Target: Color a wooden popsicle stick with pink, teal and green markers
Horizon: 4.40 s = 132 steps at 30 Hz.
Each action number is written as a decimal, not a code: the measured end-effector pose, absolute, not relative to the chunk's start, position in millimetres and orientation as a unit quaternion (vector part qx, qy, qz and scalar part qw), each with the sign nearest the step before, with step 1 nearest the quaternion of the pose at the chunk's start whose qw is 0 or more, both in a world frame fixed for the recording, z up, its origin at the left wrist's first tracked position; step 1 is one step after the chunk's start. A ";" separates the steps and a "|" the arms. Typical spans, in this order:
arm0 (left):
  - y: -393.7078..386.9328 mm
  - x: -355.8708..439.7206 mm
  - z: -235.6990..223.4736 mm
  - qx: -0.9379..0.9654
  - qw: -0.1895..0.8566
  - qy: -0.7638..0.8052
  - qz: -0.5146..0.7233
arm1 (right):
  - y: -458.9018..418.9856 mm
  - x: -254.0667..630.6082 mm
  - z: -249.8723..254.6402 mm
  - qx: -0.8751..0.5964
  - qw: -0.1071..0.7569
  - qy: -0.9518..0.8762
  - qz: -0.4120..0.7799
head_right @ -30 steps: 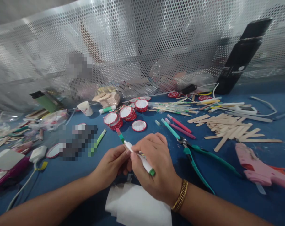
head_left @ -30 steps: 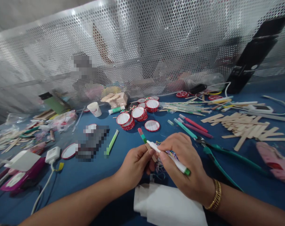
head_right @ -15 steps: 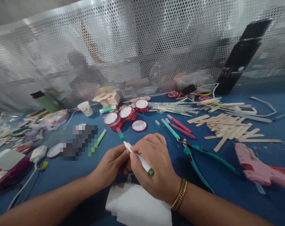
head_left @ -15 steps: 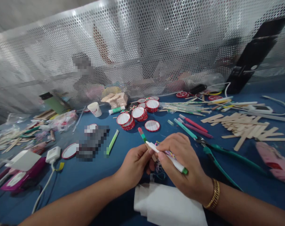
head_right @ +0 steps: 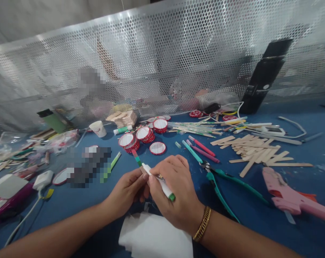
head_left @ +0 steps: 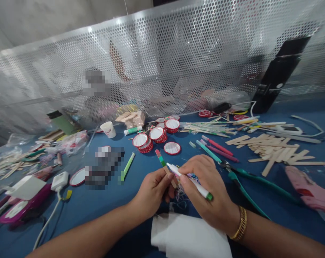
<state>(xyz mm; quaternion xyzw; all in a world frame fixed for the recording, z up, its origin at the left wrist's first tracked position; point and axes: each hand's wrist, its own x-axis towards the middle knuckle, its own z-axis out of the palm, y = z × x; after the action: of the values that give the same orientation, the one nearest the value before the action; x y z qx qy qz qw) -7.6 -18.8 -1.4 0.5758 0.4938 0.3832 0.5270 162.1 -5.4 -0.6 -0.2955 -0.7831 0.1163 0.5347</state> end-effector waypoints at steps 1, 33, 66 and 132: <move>-18.6 -7.8 -2.0 0.574 0.529 0.492 0.385 | -5.6 161.6 -0.5 -0.290 0.534 -0.786 0.119; -19.3 -7.7 -1.1 0.588 0.513 0.498 0.378 | -1.8 161.6 -3.1 -0.281 0.535 -0.789 0.116; -15.8 -11.0 -7.6 0.606 0.504 0.487 0.376 | -2.2 164.2 -3.0 -0.260 0.553 -0.785 0.102; -15.5 -7.3 -7.8 0.611 0.462 0.487 0.420 | -5.3 167.0 0.6 -0.266 0.579 -0.766 0.088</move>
<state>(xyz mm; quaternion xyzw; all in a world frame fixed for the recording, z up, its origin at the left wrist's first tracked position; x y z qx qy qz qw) -7.3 -15.5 -7.8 0.6111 0.4870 0.4198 0.4617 167.0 -5.3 0.6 -0.2665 -0.7658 0.0879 0.5786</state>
